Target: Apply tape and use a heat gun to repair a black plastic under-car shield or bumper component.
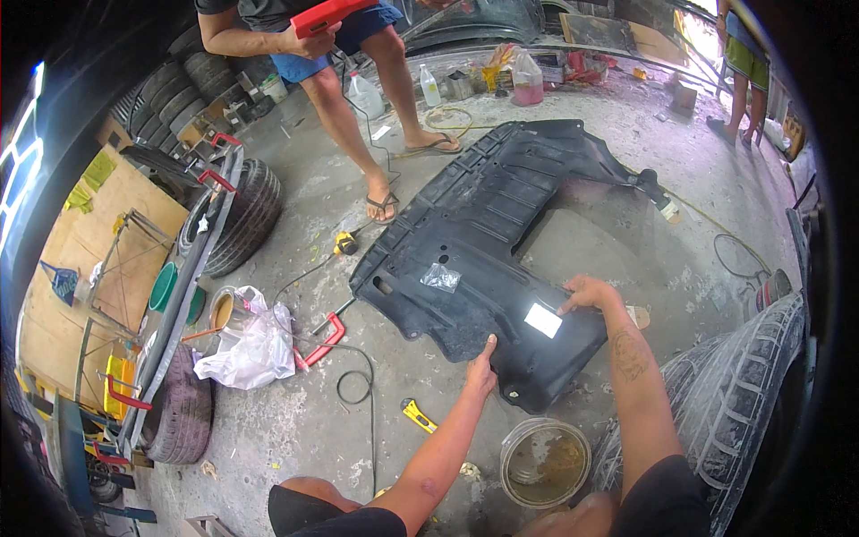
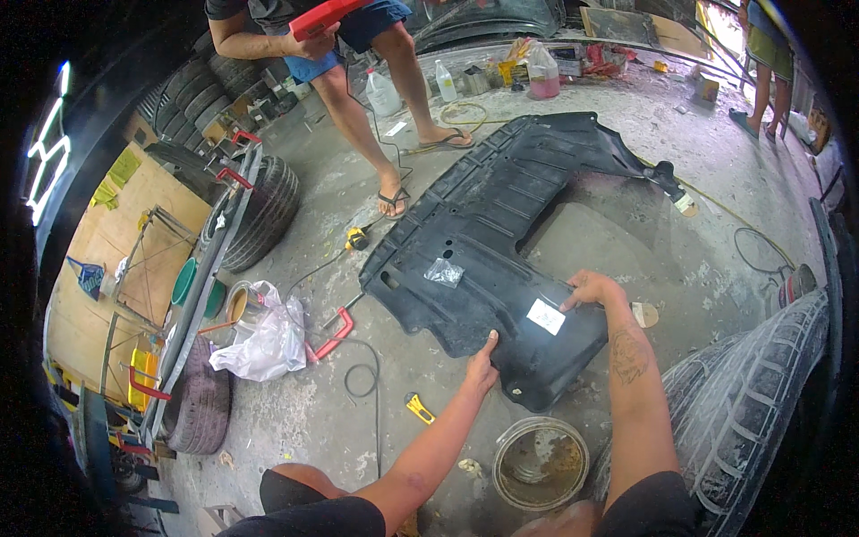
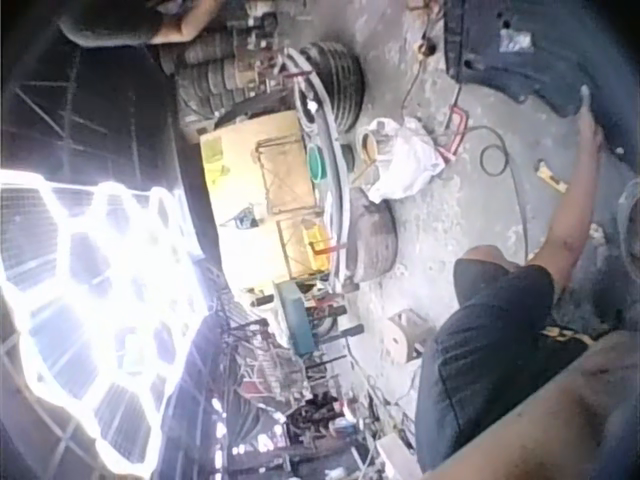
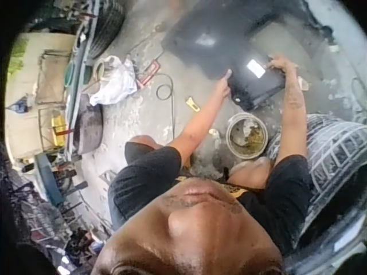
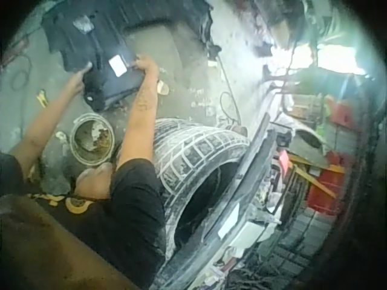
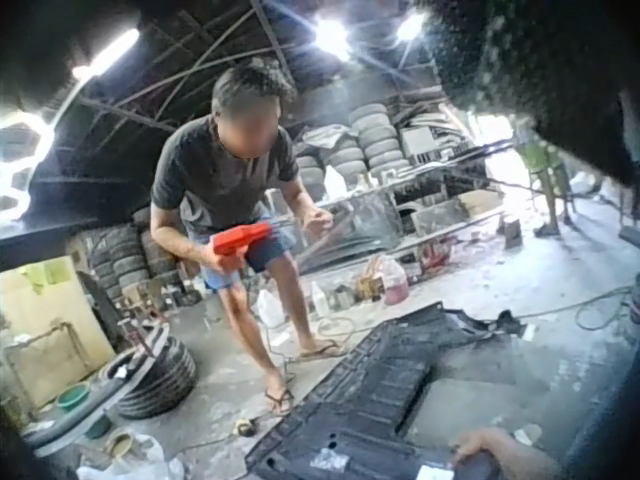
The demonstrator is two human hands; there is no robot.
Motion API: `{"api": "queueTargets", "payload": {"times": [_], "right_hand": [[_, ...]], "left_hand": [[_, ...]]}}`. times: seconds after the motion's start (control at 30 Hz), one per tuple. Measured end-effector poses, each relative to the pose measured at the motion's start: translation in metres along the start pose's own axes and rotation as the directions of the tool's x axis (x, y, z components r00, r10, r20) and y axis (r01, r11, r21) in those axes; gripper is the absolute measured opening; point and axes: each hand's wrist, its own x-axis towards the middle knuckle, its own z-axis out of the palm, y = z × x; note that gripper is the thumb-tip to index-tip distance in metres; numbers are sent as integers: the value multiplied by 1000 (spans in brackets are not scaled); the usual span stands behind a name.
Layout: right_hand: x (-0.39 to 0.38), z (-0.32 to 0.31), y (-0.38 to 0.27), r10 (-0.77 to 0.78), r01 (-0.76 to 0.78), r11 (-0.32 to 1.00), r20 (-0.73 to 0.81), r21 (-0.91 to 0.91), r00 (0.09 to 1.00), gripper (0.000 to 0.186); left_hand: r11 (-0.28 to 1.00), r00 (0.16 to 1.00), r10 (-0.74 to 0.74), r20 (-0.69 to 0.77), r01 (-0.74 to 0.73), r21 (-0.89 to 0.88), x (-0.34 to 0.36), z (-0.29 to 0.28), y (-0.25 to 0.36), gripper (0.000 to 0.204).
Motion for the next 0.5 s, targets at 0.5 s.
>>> {"api": "queueTargets", "payload": {"times": [0.5], "right_hand": [[40,11,31,36,-34,999,115,-22,993,87]], "left_hand": [[999,999,-46,-30,45,-9,2,-6,1,53]]}}
